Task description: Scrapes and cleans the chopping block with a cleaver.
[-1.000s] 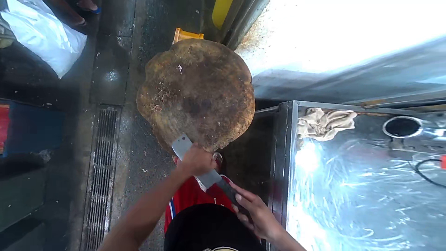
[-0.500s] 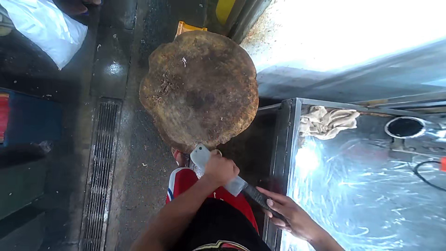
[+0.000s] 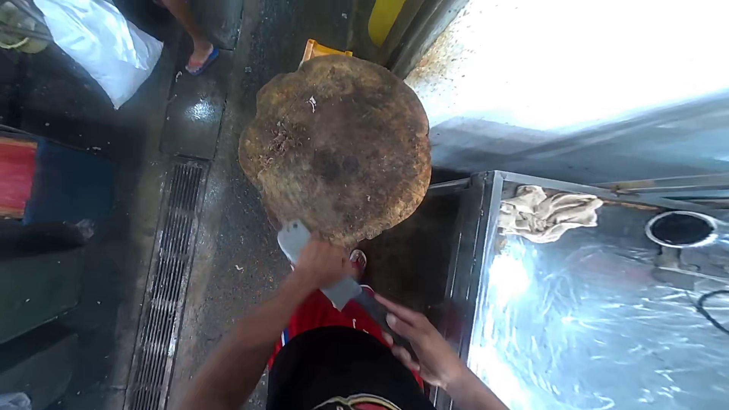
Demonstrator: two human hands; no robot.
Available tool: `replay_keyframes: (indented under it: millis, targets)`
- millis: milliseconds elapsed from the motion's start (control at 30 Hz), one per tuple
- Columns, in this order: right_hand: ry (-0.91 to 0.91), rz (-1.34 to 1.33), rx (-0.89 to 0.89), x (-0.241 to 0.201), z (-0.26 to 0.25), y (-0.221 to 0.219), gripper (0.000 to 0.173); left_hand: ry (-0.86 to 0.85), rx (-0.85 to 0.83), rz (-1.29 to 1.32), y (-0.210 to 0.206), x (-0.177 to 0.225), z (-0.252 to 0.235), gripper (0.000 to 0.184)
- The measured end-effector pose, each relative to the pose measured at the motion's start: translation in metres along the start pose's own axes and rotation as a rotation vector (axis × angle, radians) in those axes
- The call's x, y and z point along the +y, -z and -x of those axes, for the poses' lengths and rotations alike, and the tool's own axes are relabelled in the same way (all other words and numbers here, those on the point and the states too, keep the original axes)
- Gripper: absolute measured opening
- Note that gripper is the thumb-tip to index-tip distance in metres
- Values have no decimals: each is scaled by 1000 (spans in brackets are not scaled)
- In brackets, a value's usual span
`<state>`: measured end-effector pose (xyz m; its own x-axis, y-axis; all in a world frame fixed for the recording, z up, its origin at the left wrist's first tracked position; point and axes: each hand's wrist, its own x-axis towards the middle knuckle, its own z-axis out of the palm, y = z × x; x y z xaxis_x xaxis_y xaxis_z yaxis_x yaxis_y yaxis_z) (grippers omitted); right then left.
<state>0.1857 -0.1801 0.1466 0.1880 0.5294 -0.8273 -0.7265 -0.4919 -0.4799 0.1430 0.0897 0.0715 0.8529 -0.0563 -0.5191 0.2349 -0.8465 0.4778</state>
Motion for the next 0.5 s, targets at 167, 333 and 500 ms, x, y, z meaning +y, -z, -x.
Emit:
replay_keyframes:
  millis: [167, 333, 500]
  targets:
    - [158, 7, 3, -46, -69, -64, 50, -38, 4, -124, 74, -78, -17, 48]
    - [163, -109, -6, -54, -84, -70, 49, -32, 130, -237, 86, -96, -35, 45]
    - [38, -52, 6, -11, -21, -40, 54, -30, -38, -60, 31, -37, 5, 56]
